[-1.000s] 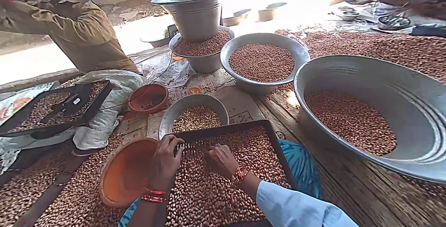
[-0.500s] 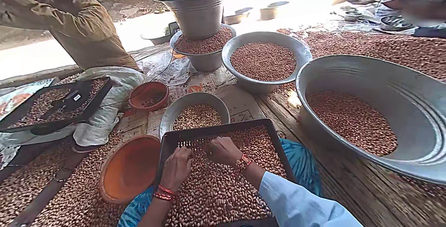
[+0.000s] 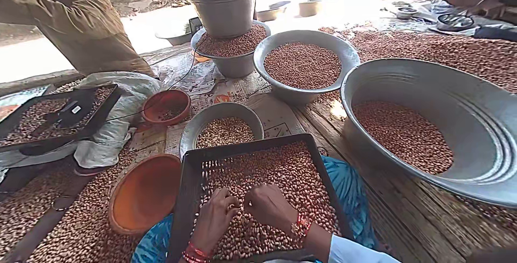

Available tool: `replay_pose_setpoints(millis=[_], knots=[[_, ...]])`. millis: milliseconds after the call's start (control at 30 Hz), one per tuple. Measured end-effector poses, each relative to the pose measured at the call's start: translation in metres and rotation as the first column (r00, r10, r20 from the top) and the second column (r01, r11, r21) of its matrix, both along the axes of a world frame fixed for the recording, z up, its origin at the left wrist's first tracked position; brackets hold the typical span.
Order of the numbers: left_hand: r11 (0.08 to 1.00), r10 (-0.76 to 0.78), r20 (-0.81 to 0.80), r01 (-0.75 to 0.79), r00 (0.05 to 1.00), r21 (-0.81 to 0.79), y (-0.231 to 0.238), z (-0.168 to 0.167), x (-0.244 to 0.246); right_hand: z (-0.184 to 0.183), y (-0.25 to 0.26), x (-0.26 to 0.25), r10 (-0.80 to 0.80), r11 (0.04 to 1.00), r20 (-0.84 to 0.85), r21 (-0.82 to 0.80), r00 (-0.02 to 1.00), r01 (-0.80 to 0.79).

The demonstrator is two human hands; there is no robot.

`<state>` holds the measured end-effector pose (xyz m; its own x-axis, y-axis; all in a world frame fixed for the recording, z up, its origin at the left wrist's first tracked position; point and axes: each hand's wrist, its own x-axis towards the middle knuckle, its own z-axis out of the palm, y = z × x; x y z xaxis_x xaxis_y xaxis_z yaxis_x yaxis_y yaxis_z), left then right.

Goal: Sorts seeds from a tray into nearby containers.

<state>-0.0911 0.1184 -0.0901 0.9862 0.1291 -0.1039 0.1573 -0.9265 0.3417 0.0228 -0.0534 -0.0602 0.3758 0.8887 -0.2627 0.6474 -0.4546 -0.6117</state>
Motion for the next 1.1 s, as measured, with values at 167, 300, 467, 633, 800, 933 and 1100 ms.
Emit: replay_pose_setpoints(millis=[167, 300, 467, 633, 800, 933, 1100], knots=[[0.99, 0.134, 0.413, -0.138, 0.901, -0.02, 0.024, 0.021, 0.009, -0.015, 0.004, -0.017, 0.04, 0.998, 0.067, 0.035, 0.997, -0.043], [0.981, 0.191, 0.487, -0.185, 0.852, -0.06, 0.037, 0.05, 0.004, -0.018, 0.004, -0.021, 0.062, 0.997, 0.067, 0.05, 0.996, -0.066], [0.999, 0.03, 0.181, -0.027, 0.983, -0.019, 0.007, 0.016, -0.022, -0.018, 0.005, -0.02, 0.09, 0.996, 0.091, 0.009, 0.992, -0.091], [0.997, 0.034, 0.076, -0.039, 0.997, 0.062, -0.012, 0.007, -0.026, -0.008, 0.007, -0.013, 0.184, 0.978, 0.084, -0.112, 0.979, -0.174], [0.999, 0.043, -0.108, -0.041, 0.993, 0.017, -0.008, 0.026, -0.012, 0.02, 0.014, 0.018, 0.132, 0.991, 0.129, -0.017, 0.983, -0.131], [0.967, 0.217, 0.521, -0.254, 0.826, 0.0, 0.025, 0.046, 0.01, 0.043, 0.006, 0.054, -0.427, 0.779, 0.188, 0.573, 0.884, 0.254], [0.997, 0.044, 0.452, -0.066, 0.891, 0.033, 0.009, 0.044, 0.029, 0.069, -0.047, 0.097, -0.415, 0.896, 0.243, -0.059, 0.877, 0.44]])
